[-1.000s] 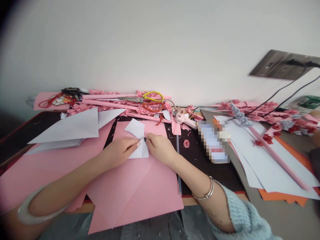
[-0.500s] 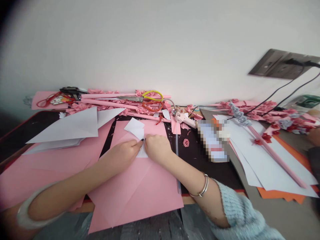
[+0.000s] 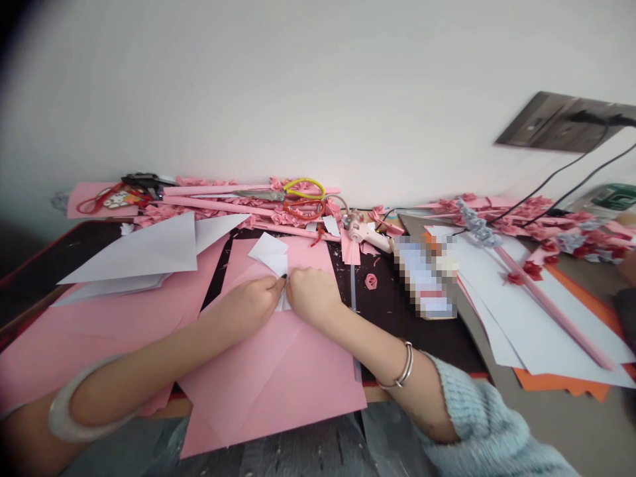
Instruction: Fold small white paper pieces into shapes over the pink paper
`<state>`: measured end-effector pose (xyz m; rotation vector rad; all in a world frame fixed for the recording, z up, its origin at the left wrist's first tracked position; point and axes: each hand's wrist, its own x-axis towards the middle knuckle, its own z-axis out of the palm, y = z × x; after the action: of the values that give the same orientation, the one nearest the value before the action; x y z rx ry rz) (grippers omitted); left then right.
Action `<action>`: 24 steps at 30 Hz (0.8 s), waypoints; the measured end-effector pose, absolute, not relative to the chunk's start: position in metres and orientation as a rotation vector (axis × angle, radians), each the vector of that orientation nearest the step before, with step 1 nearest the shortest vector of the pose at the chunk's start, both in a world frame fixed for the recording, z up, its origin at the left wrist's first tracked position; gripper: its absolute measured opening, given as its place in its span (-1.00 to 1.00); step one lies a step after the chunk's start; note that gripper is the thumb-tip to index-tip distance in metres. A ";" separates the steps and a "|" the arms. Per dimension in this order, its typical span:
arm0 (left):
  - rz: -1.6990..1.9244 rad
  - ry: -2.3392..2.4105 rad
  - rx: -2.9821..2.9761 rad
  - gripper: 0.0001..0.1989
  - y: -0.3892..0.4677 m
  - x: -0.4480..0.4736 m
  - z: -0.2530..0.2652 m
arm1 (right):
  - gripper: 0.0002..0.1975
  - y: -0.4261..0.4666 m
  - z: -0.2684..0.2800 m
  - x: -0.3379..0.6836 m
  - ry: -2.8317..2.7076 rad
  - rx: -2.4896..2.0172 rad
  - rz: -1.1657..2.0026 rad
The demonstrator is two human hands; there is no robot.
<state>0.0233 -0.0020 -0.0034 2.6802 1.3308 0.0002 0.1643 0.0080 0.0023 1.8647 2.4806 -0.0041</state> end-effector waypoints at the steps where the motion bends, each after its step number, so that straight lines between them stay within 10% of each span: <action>1: 0.009 1.327 2.681 -0.71 -0.002 0.023 -0.004 | -0.72 0.007 0.002 0.164 2.485 1.870 -0.003; 13: 0.679 1.223 2.569 -0.43 0.008 0.005 -0.010 | -0.66 0.022 0.003 0.190 2.678 2.120 -0.513; 24: 0.757 1.143 2.205 -0.80 0.010 0.003 -0.003 | -0.77 0.011 0.017 0.199 3.080 1.760 -0.833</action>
<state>0.0031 0.0101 -0.0029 2.2047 1.1431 0.7573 0.1993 0.0115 0.0166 1.7599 3.0803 -0.8328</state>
